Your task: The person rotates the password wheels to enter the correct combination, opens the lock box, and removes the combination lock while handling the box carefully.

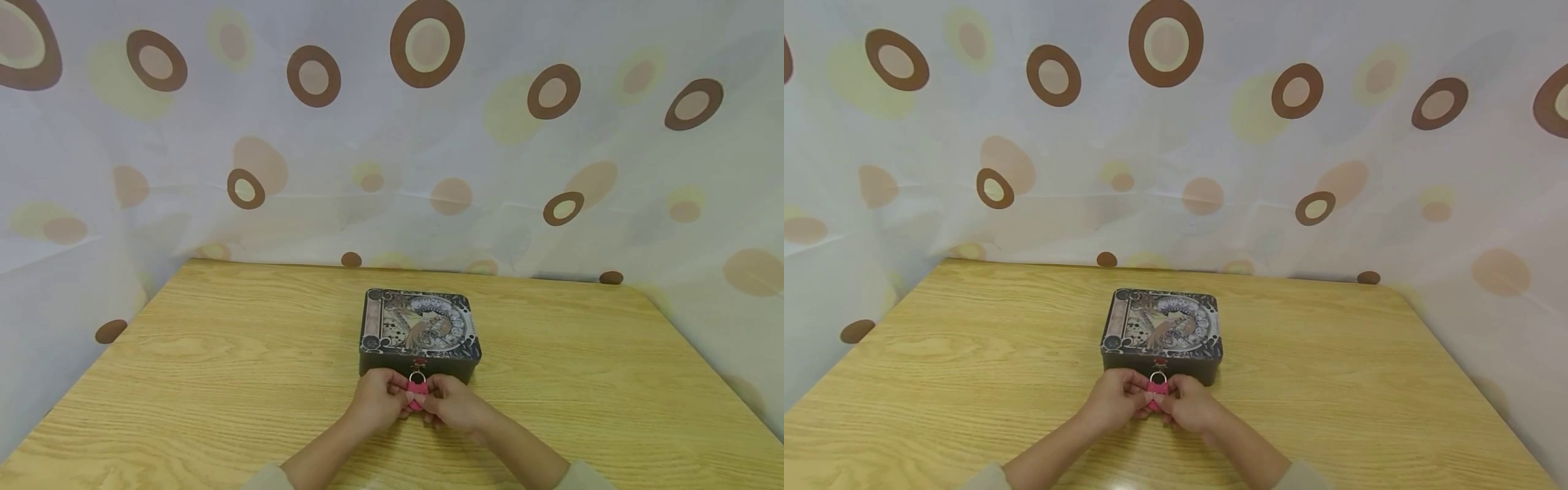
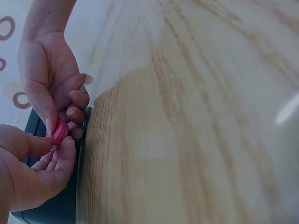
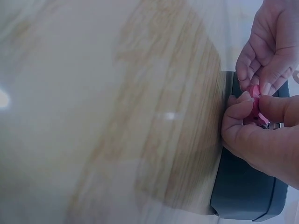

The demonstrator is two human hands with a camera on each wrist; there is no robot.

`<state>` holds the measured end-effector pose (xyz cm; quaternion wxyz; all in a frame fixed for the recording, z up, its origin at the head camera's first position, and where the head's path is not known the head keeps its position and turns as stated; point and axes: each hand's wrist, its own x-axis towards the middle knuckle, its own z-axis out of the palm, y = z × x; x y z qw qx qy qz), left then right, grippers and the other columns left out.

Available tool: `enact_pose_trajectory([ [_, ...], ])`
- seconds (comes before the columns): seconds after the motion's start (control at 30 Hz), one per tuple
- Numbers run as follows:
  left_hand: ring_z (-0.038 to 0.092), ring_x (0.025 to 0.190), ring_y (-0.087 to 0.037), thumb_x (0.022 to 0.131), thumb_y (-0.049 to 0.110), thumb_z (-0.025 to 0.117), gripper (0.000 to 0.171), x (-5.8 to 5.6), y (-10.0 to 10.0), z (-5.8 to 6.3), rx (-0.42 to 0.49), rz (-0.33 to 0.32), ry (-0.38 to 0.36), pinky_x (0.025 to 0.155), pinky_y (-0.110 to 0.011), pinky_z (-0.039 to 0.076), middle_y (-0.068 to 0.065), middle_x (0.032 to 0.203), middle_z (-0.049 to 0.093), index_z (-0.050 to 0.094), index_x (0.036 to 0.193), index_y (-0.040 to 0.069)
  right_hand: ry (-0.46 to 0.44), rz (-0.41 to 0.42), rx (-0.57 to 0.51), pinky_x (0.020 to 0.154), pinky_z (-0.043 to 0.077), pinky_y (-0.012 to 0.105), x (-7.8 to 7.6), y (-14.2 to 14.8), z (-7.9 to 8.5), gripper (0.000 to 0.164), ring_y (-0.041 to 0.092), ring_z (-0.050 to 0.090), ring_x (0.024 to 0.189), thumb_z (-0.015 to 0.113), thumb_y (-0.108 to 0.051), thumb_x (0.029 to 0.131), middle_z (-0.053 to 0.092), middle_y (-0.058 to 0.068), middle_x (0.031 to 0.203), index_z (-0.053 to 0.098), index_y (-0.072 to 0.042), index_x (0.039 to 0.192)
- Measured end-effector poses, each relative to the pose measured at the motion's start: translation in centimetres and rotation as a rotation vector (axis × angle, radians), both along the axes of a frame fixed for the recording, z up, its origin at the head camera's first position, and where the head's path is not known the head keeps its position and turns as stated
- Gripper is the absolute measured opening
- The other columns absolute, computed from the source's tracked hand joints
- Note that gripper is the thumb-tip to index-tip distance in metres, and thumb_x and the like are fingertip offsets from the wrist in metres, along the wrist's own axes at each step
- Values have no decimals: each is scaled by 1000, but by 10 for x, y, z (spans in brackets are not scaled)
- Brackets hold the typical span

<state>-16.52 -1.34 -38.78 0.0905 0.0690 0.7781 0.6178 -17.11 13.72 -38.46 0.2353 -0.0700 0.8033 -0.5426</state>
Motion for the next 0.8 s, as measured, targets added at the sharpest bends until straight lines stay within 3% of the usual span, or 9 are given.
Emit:
enact_pose_trajectory([
  [0.8,59,56,-11,79,-12,57,5,1,1,1,-9,-3,26,52,-26,56,-17,67,63,60,83,-15,1,44,42,52,36,20,-2,2,6,11,12,46,62,46,-5,93,48,1,70,51,5,91],
])
